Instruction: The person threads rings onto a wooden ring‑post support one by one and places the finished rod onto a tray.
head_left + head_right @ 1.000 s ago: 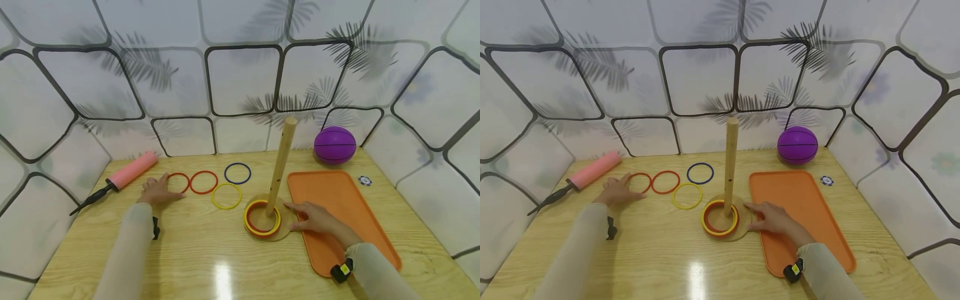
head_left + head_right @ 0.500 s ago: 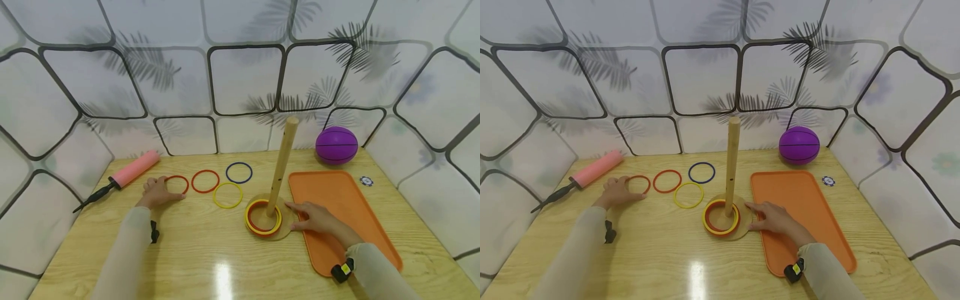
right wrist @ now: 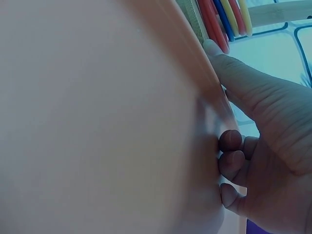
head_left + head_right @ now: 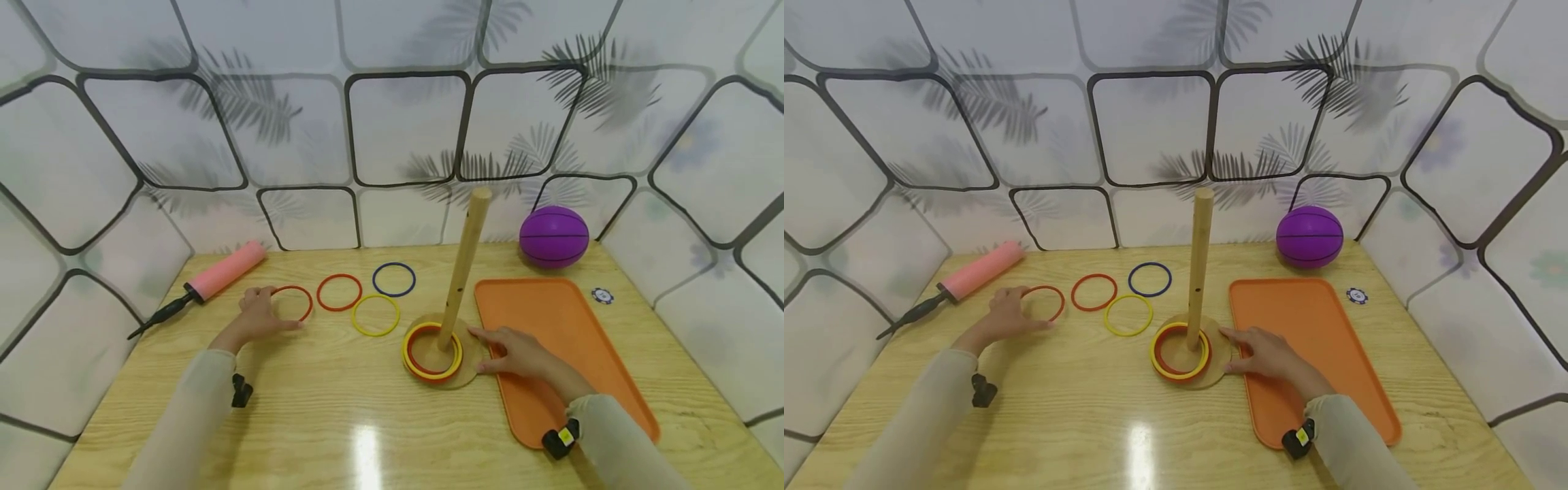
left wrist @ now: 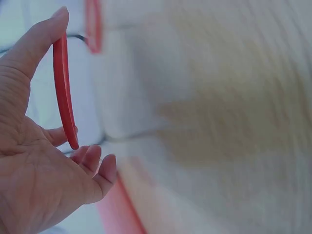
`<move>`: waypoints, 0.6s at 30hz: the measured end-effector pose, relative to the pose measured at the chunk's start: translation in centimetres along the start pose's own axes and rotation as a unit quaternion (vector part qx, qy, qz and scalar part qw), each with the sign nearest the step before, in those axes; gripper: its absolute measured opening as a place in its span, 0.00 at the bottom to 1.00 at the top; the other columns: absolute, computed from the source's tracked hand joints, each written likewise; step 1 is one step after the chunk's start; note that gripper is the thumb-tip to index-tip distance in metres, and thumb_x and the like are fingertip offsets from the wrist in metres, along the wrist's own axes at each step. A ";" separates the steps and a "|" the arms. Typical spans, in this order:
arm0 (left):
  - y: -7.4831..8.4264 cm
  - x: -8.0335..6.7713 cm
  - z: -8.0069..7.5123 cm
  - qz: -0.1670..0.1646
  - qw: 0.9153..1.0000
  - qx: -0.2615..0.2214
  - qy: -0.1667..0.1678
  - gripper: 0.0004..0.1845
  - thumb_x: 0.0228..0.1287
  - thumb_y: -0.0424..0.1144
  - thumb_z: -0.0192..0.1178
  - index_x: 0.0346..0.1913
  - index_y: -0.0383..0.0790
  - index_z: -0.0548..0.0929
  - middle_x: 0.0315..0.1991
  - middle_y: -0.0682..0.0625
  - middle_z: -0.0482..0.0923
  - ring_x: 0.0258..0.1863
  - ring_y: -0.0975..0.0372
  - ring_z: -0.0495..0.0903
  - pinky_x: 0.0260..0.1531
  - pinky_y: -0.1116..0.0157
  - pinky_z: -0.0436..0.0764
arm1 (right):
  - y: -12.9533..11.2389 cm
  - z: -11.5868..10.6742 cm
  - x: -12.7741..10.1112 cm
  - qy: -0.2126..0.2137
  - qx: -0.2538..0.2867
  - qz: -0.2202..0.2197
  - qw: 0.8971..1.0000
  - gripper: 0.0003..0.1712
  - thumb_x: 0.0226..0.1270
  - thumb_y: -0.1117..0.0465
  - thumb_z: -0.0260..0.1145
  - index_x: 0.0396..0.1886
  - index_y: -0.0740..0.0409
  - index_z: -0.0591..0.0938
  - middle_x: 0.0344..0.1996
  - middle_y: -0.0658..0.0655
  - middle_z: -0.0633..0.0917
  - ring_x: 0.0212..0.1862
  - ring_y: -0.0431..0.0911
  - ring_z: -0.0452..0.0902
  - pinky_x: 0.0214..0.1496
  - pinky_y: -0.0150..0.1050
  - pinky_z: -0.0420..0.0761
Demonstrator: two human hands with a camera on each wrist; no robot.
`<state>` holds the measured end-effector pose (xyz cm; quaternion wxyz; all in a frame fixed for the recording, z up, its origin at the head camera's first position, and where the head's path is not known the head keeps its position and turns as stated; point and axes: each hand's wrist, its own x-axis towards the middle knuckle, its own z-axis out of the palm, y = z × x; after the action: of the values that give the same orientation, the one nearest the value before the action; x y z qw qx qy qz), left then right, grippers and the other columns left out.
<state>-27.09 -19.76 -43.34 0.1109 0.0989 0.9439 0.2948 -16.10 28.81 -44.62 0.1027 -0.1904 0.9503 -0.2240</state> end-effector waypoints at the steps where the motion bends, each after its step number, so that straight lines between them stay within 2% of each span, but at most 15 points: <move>1: 0.4 -0.2 -0.1 0.007 1.000 -0.003 0.002 0.58 0.47 0.58 0.71 0.68 0.23 0.52 0.63 0.24 0.44 0.61 0.33 0.45 0.53 0.36 0.59 | 0.0 0.0 0.0 0.001 -0.001 0.002 1.000 0.44 0.53 0.40 0.69 0.68 0.53 0.70 0.25 0.48 0.66 0.29 0.42 0.57 0.30 0.36 0.56; 5: 2.6 -1.0 -0.8 0.046 0.999 -0.012 0.008 0.58 0.47 0.58 0.71 0.69 0.24 0.51 0.61 0.25 0.52 0.59 0.35 0.53 0.50 0.38 0.63 | -0.1 0.1 -0.1 0.002 0.002 0.005 1.000 0.44 0.53 0.40 0.69 0.68 0.52 0.70 0.25 0.48 0.66 0.29 0.42 0.57 0.30 0.36 0.56; 9: 5.6 -1.8 -1.8 0.089 0.996 -0.006 0.021 0.56 0.50 0.57 0.70 0.69 0.24 0.52 0.56 0.28 0.61 0.54 0.40 0.61 0.46 0.43 0.68 | -0.1 0.1 -0.1 0.002 0.008 0.004 1.000 0.44 0.53 0.39 0.68 0.68 0.52 0.70 0.25 0.49 0.66 0.28 0.42 0.57 0.30 0.37 0.56; 18: 12.5 -2.5 -4.4 0.145 0.989 -0.010 0.030 0.52 0.51 0.57 0.68 0.70 0.30 0.55 0.53 0.36 0.63 0.51 0.48 0.63 0.48 0.50 0.68 | -0.1 0.0 -0.1 -0.002 0.008 0.009 1.000 0.44 0.53 0.40 0.69 0.68 0.51 0.69 0.26 0.49 0.68 0.29 0.43 0.58 0.31 0.38 0.56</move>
<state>-24.34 -12.65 -32.16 0.0394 0.2242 0.9198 0.3197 -16.02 28.77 -44.58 0.1080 -0.1815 0.9499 -0.2303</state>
